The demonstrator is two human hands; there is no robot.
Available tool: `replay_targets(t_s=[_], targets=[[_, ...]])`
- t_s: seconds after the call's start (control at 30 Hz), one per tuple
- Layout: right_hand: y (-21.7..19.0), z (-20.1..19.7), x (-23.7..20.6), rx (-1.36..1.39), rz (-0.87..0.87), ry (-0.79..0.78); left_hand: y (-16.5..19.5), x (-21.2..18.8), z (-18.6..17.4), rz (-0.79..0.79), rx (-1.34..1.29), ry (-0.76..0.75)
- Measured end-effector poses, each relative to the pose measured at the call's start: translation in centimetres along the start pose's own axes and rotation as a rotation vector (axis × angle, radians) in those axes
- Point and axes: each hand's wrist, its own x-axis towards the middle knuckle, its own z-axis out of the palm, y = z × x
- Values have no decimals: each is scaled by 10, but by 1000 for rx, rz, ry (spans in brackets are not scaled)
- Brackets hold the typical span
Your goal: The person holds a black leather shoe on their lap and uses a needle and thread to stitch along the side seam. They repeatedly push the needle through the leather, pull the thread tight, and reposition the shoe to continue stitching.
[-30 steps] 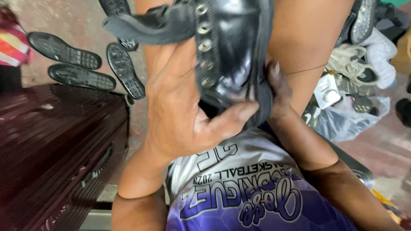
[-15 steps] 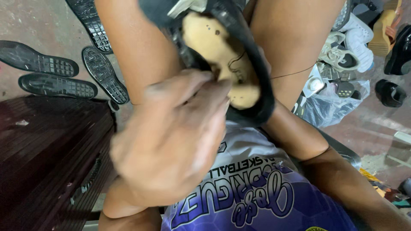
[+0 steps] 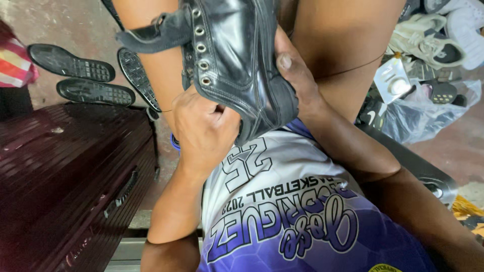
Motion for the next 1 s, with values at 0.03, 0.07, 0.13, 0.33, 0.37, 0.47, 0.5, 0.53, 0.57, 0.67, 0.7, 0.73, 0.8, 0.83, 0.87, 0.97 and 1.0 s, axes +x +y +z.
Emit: replay_targets(t_s=[0.03,0.07,0.13,0.33,0.37,0.47,0.5,0.53,0.57,0.67,0.7,0.73,0.8,0.83,0.87,0.97,1.0], targets=[[0,2,-1,-12,6,5,6,2,-5,-69,-63,-3],[0,4,-2,-6,11,24,12,4,-9,-145,-128,-13],[-1,7,-7,16,14,60,23,7,-18,-198,-133,15],[-5,2,-11,-241,-26,87,25,-8,-27,-169,4,41],[-5,1,-11,-269,-31,88,23,-10,-29,-135,20,23],[-6,-1,-12,-300,-22,91,23,-11,-36,-173,160,140],[-6,-1,-13,-302,-10,93,23,-10,-38,-207,223,208],[-6,-1,-14,-308,5,112,25,-8,-39,-218,162,218],[-6,-1,-15,-330,19,133,25,-5,-40,-227,96,225],[-7,2,-17,-417,60,160,23,2,-31,-378,-297,153],[-8,4,-17,-449,71,155,20,4,-26,-449,-459,113],[-9,6,-17,-485,70,140,16,4,-20,-460,-351,74],[-15,9,-16,-517,81,114,7,3,-8,-471,-139,-20],[-19,10,-17,-510,98,107,3,2,-3,-381,-212,-11],[-23,12,-19,-510,99,106,0,-1,1,-294,-286,-4],[-36,15,-30,-526,70,100,-5,-8,7,-176,-368,-37],[-39,15,-35,-534,58,95,-5,-9,8,-164,-372,-60]])
